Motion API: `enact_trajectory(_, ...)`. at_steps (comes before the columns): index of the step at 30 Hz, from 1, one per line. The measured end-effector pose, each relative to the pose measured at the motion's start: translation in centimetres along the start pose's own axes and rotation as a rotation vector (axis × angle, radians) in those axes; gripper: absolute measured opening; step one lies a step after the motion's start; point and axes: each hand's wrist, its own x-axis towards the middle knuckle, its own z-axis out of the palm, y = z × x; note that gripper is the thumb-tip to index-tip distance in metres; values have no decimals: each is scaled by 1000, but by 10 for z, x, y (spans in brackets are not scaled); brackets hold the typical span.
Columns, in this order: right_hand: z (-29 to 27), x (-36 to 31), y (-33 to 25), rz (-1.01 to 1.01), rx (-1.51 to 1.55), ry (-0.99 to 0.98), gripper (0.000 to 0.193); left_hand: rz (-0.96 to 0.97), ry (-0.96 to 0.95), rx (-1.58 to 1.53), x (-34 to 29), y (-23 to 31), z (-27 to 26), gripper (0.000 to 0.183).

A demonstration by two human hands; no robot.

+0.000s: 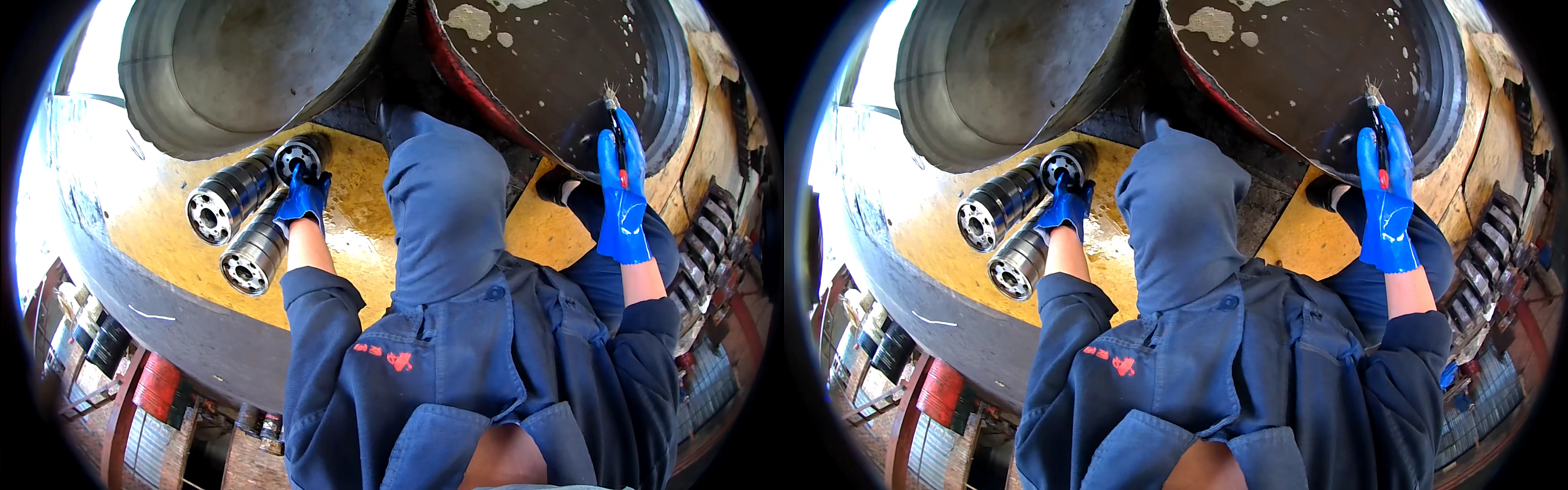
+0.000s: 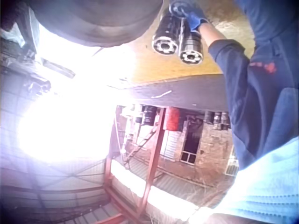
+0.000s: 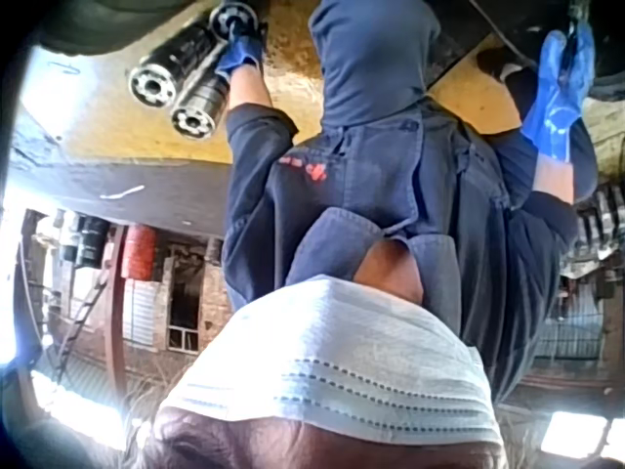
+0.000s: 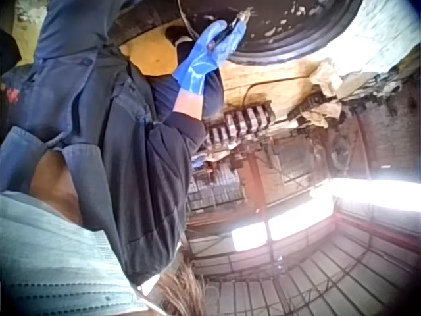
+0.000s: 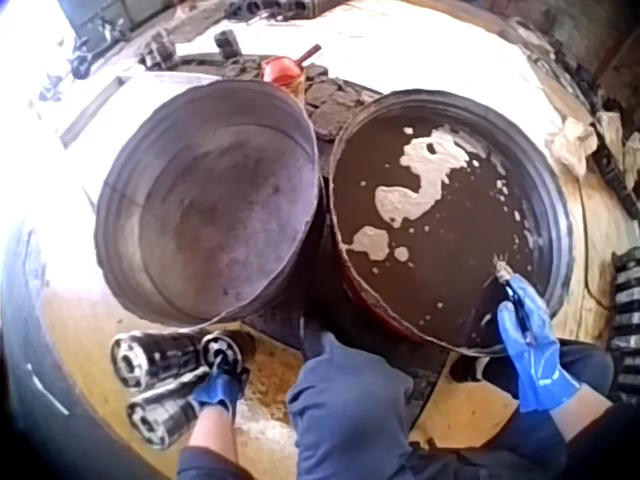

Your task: The person cleans a circular metal plate and a mechanical part in a basin of liquid using a brush, while wearing blue protective gloves.

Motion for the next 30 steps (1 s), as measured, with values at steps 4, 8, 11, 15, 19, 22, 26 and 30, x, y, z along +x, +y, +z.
enact_trajectory(4,-17,-5,-16,-157,-187,157,36,359,-1,2210,-56,-7,31,63)
enact_trajectory(8,-6,6,-22,62,155,59,37,238,-142,781,-69,5,-11,60)
enact_trajectory(11,-4,2,-12,24,44,165,33,157,-111,594,-111,0,-9,57)
enact_trajectory(15,-10,-5,0,65,47,246,32,294,-104,803,-155,19,11,50)
enact_trajectory(19,4,-7,31,172,103,380,25,446,-170,866,-205,67,67,45)
enact_trajectory(22,-16,21,51,346,749,23,14,740,-164,774,-270,103,132,41)
enact_trajectory(26,-68,70,93,636,400,-137,37,929,-409,920,-348,82,229,41)
enact_trajectory(30,-77,73,90,717,654,-48,39,928,-700,1329,-405,-36,310,51)
